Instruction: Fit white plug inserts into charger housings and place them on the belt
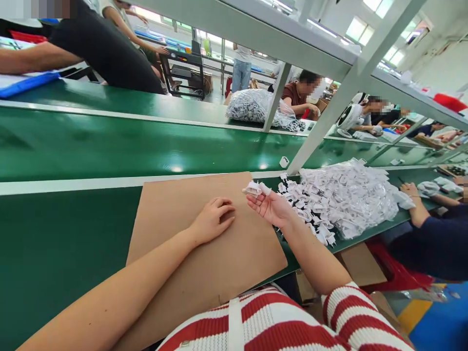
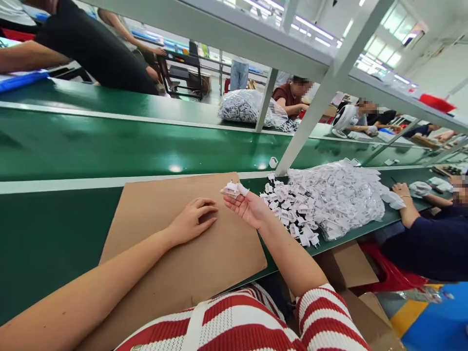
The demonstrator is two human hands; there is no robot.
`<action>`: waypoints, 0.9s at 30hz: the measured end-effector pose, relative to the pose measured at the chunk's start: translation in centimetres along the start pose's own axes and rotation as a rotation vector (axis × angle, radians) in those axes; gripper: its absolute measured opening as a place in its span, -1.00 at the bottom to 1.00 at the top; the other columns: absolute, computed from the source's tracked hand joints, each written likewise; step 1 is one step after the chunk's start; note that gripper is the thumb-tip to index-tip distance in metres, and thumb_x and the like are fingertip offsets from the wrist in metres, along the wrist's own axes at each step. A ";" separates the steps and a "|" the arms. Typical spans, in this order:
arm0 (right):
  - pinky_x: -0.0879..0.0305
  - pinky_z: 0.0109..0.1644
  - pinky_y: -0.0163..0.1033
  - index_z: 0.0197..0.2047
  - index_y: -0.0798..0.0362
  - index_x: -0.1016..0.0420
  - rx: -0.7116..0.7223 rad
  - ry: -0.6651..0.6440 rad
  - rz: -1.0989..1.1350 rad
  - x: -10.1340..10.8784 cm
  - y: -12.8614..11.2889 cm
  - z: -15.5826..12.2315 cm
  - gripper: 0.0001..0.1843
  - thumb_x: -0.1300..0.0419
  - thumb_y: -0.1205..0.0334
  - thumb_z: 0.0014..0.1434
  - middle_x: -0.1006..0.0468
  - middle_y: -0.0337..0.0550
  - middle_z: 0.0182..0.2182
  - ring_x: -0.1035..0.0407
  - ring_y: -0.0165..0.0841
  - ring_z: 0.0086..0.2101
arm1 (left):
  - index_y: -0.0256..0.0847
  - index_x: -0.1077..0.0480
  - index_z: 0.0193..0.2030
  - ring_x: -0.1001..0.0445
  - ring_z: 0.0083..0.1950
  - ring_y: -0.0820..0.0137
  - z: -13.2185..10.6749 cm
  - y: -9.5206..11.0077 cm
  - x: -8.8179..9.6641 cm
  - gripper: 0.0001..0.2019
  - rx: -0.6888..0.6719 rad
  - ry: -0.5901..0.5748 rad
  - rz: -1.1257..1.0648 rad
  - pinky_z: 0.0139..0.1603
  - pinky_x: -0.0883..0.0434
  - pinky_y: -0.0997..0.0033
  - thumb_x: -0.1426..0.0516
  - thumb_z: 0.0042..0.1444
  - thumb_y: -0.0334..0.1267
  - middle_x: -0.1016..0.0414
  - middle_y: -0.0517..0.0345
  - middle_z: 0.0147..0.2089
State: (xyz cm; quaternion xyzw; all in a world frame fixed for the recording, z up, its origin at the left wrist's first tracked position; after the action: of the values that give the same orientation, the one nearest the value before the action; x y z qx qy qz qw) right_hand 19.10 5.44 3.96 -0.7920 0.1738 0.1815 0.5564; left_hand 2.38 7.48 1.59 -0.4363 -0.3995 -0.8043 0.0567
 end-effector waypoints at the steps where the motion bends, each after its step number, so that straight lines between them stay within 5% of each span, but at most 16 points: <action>1: -0.52 0.15 -0.21 -0.06 0.03 -0.54 0.006 -0.010 0.010 0.1 0.3 0.2 -0.70 -0.26 -0.03 0.33 -0.73 -0.08 -0.09 -0.63 -0.35 -0.07 | -0.15 -0.58 0.06 -0.40 0.30 0.04 0.1 -0.1 0.0 -0.66 0.007 0.000 -0.001 0.40 -0.36 -0.11 -0.11 0.34 -0.05 -0.49 -0.09 0.22; 5: -0.47 0.15 -0.11 -0.10 0.03 -0.56 0.162 -0.039 -0.227 0.5 1.0 0.8 -0.64 -0.43 0.01 0.12 -0.69 -0.10 -0.10 -0.59 -0.30 -0.09 | -0.15 -0.59 0.00 -0.42 0.28 0.09 0.2 -1.1 0.1 -0.66 0.088 0.033 -0.080 0.41 -0.36 -0.04 -0.11 0.35 -0.01 -0.52 -0.06 0.19; 9: -0.37 0.08 -0.11 -0.24 0.07 -0.59 0.436 0.004 -1.076 -0.7 1.5 -0.4 -0.91 -0.34 0.30 0.14 -0.56 -0.06 -0.13 -0.45 -0.23 -0.05 | -0.19 -0.56 -0.02 -0.49 0.20 0.15 0.5 -3.2 0.7 -0.65 0.285 0.101 -0.196 0.33 -0.44 0.05 -0.13 0.29 0.01 -0.54 -0.06 0.13; 12: -0.31 -0.02 -0.17 -0.22 0.06 -0.58 0.484 -0.091 -1.512 -2.1 3.0 -1.2 -0.83 -0.24 0.45 0.13 -0.52 -0.07 -0.18 -0.37 -0.22 -0.07 | -0.23 -0.53 0.01 -0.55 0.09 0.15 2.6 -4.5 0.9 -0.59 0.404 0.058 -0.159 0.20 -0.51 0.10 -0.17 0.20 0.04 -0.55 -0.06 0.07; 18: -0.27 -0.13 -0.17 -0.09 0.06 -0.55 0.419 -0.139 -1.659 -2.2 4.0 -1.1 -0.78 -0.20 0.38 0.18 -0.56 -0.06 -0.12 -0.38 -0.20 -0.10 | -0.32 -0.48 0.10 -0.53 0.06 0.21 13.7 -4.6 0.0 -0.57 0.414 0.060 -0.078 0.27 -0.42 0.14 -0.23 0.19 -0.08 -0.50 -0.10 0.17; 23: -0.32 -0.10 -0.16 -0.04 0.05 -0.56 0.414 -0.158 -1.682 -2.4 4.2 -1.1 -0.75 -0.19 0.34 0.22 -0.59 -0.05 -0.10 -0.43 -0.16 -0.06 | -0.29 -0.43 0.19 -0.50 0.15 0.18 24.0 -3.8 -4.5 -0.48 0.428 0.066 -0.071 0.17 -0.43 0.29 -0.29 0.23 0.01 -0.48 -0.11 0.23; 27: -0.35 -0.14 -0.15 -0.06 0.05 -0.57 0.458 -0.158 -1.725 -2.7 4.2 -1.4 -0.76 -0.19 0.34 0.21 -0.59 -0.05 -0.12 -0.45 -0.15 -0.09 | -0.29 -0.28 0.36 -0.36 0.35 -0.05 28.7 -3.7 -8.1 -0.12 0.521 0.068 -0.050 0.17 -0.43 0.21 -0.39 0.05 0.21 -0.31 -0.29 0.41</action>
State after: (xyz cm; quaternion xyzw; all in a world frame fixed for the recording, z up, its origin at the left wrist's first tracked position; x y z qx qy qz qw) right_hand 14.88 2.98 2.24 -0.5018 -0.4888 -0.2852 0.6542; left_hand 24.56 27.81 1.98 -0.3697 -0.6018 -0.6895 0.1604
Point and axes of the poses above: each hand's wrist, its own z-axis towards the middle knuckle, its own x-axis out of the back of the hand, y = z × x, the point moved 9 cm from there along z, towards the middle knuckle
